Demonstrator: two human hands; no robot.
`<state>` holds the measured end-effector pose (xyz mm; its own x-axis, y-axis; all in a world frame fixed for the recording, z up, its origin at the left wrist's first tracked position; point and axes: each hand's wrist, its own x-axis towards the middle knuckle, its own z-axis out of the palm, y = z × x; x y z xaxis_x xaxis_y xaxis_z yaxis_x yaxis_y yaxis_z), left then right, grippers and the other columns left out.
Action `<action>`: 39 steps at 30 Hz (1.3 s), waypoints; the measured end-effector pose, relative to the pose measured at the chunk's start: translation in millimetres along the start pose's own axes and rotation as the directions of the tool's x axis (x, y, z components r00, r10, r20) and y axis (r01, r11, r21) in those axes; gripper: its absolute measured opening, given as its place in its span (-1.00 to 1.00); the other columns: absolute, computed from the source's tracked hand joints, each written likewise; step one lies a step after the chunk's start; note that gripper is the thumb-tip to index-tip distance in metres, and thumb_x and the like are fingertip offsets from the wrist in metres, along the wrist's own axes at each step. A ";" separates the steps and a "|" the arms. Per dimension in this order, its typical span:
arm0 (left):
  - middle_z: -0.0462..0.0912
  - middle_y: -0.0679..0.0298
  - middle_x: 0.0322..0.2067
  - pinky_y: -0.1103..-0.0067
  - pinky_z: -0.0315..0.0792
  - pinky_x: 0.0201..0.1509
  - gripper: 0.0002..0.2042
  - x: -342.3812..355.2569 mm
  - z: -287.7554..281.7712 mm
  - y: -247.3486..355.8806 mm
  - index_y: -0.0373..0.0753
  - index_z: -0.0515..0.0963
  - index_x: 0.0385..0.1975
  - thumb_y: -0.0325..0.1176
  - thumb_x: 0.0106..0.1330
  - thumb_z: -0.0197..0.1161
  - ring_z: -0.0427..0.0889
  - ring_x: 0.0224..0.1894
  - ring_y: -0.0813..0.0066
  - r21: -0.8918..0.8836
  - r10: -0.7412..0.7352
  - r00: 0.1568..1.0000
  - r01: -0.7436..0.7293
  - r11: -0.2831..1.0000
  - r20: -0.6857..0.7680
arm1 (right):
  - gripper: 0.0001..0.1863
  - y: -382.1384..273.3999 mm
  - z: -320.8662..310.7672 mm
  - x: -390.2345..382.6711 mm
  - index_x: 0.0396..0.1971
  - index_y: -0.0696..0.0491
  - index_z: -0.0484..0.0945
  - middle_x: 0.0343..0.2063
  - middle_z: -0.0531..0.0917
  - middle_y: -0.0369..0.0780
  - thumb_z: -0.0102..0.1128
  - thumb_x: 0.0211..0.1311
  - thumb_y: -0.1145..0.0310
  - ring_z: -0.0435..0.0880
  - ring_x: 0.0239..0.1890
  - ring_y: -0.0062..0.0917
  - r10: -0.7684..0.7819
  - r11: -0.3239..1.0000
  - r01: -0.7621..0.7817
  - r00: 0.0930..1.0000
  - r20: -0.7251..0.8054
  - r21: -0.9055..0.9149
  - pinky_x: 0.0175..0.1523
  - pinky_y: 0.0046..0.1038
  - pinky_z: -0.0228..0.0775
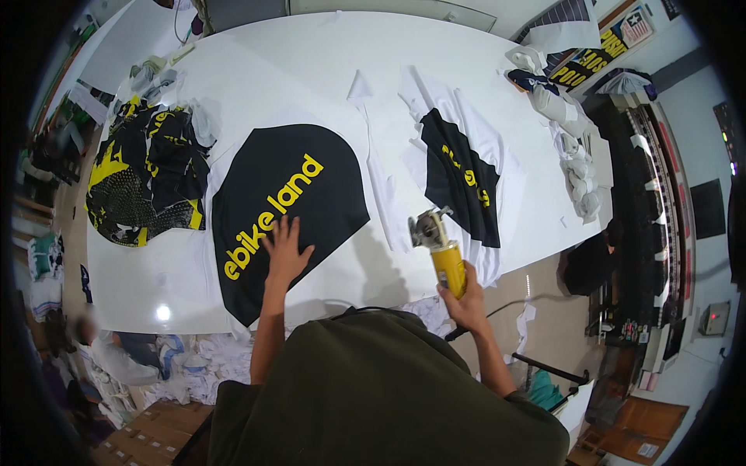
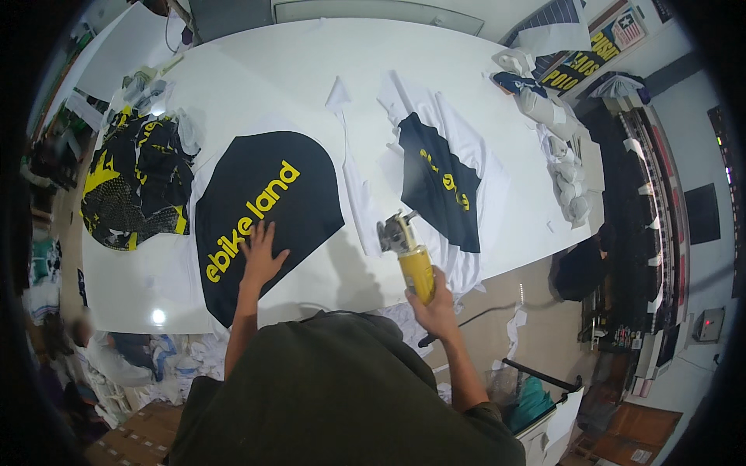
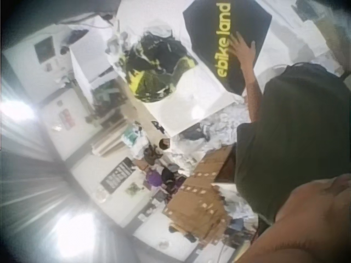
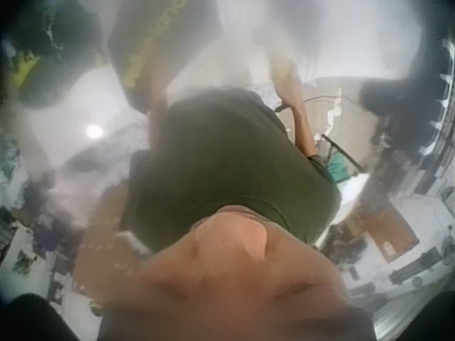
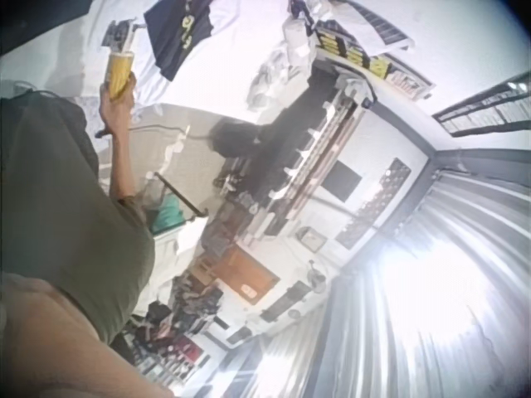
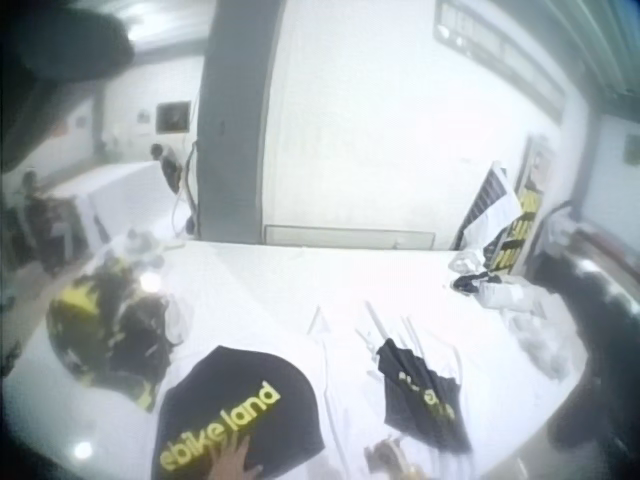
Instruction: The person uses a yellow electric rotary cutter to cut black fabric pieces with yellow 'ebike land' text on a white table. They align the fabric, cut along the edges, and remove the excess material. The person also handles a black and yellow patterned jersey, placing it on the table and moving it aside.
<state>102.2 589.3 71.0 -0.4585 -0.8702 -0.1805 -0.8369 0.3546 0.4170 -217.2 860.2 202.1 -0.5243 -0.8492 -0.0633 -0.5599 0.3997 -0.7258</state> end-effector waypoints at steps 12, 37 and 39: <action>0.53 0.08 0.21 0.28 0.38 0.28 -0.51 64.0 71.3 173.7 -0.16 0.57 0.16 -0.23 0.22 0.44 0.47 0.29 0.09 0.055 0.523 0.842 -0.533 0.844 0.134 | -0.26 -18.8 -46.7 14.8 0.31 0.27 0.26 -0.13 0.66 -0.01 0.37 0.14 0.45 0.72 -0.20 -0.37 0.073 0.963 -0.045 0.993 -0.095 0.267 -0.04 -0.33 0.60; 0.57 -0.03 0.06 -0.10 0.41 0.22 -0.58 -191.3 -24.1 -16.0 -0.20 0.60 0.10 -0.28 0.22 0.31 0.55 0.19 -0.11 0.186 -0.639 0.769 0.630 0.754 -0.010 | -0.23 39.7 3.4 91.4 0.31 0.27 0.27 -0.13 0.71 0.14 0.40 0.13 0.38 0.76 -0.08 -0.16 0.024 0.946 -0.102 0.969 0.248 0.309 0.08 -0.24 0.57; 0.49 -0.08 0.20 0.11 0.44 0.26 -0.53 -163.7 6.4 -1.0 -0.17 0.55 0.21 -0.28 0.26 0.33 0.53 0.19 -0.11 -0.038 -0.351 0.904 0.352 0.935 -0.243 | -0.23 27.5 9.4 93.2 0.31 0.27 0.27 -0.14 0.71 0.13 0.40 0.13 0.38 0.76 -0.10 -0.17 0.013 0.943 -0.110 0.955 0.296 0.313 0.06 -0.24 0.57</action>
<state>176.3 733.6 94.4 -0.0487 -0.9944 -0.0933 -0.9329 0.0119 0.3599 -275.4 788.8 169.9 -0.3179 -0.9080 -0.2731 -0.2695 0.3627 -0.8921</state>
